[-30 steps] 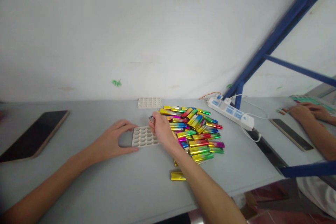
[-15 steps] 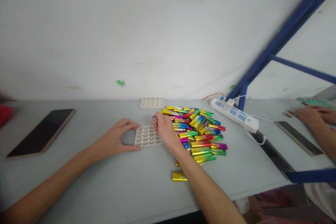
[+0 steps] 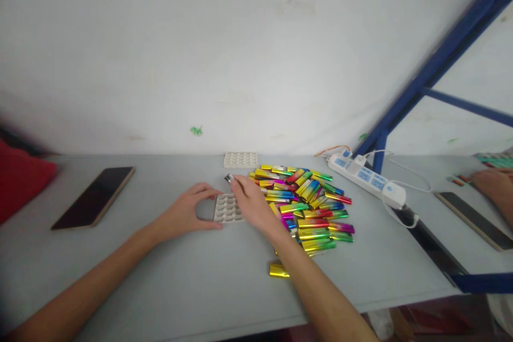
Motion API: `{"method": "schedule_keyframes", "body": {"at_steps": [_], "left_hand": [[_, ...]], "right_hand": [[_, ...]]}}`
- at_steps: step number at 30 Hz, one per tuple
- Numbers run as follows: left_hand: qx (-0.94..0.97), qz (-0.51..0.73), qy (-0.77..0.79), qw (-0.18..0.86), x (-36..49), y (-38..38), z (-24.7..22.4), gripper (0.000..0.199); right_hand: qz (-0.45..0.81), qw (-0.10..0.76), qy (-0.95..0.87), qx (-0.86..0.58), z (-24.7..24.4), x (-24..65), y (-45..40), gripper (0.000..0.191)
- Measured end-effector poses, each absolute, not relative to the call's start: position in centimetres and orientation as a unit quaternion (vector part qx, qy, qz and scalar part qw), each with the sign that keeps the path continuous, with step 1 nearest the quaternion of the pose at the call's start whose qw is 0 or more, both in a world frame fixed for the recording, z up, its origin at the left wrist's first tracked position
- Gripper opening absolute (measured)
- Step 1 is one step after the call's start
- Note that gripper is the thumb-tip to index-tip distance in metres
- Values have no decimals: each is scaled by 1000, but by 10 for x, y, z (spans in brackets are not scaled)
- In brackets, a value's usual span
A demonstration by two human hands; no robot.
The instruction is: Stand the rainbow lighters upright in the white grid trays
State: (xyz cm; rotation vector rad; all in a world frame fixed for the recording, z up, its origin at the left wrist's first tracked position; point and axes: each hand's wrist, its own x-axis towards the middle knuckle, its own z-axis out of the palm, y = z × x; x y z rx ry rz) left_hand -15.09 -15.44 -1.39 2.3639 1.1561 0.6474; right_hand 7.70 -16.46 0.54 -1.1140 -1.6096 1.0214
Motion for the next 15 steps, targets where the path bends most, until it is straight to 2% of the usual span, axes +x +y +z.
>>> {"method": "schedule_keyframes", "body": {"at_steps": [5,10,15], "left_hand": [[848,235,423,218,-150,-156,-13,65],[847,239,418,226,-149,-156,-13,62],[843,241,417,237,-149,-155,-15,66]], "right_hand": [[352,435,-700,-444,6,77,-167,24],[333,447,-702,-443,2,78,-168,22],[247,404,-773,-423,-1,82,-164,16]]}}
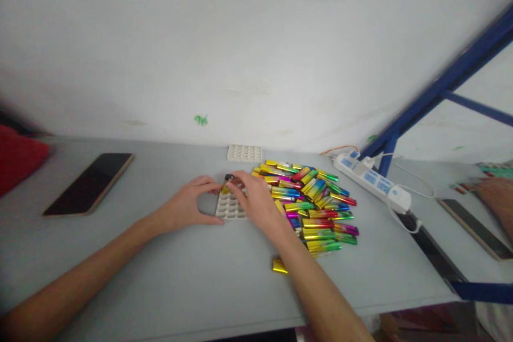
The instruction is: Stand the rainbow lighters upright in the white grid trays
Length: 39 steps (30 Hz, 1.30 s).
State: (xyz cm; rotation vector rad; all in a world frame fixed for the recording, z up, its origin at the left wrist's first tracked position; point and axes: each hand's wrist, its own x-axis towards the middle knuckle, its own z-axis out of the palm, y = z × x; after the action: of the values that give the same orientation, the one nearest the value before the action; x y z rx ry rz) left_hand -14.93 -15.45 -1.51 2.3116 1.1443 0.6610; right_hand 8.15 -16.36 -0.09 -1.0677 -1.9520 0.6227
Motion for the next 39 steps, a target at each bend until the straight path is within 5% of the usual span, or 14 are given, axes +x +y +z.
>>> {"method": "schedule_keyframes", "body": {"at_steps": [8,14,17,23,28,33,39], "left_hand": [[847,221,425,231,-150,-150,-16,67],[847,208,434,228,-152,-147,-14,72],[843,201,444,226,-150,-147,-11,73],[842,201,449,220,-146,-148,-8,72],[843,207,449,210,-147,-147,-11,70],[846,210,445,207,-148,-146,-15,76],[848,208,440,211,-149,-147,-16,73]], "right_hand": [[117,314,-842,-423,12,77,-158,21],[73,472,-752,-454,76,143,-194,27],[45,434,-756,-488,89,186,-248,14],[88,272,-794,-536,24,224,-347,25],[81,273,-768,-574,-19,219,-361,26],[155,339,-733,-569,-10,207,-351,14],[320,577,-556,-505,18,176,-285,18]]}}
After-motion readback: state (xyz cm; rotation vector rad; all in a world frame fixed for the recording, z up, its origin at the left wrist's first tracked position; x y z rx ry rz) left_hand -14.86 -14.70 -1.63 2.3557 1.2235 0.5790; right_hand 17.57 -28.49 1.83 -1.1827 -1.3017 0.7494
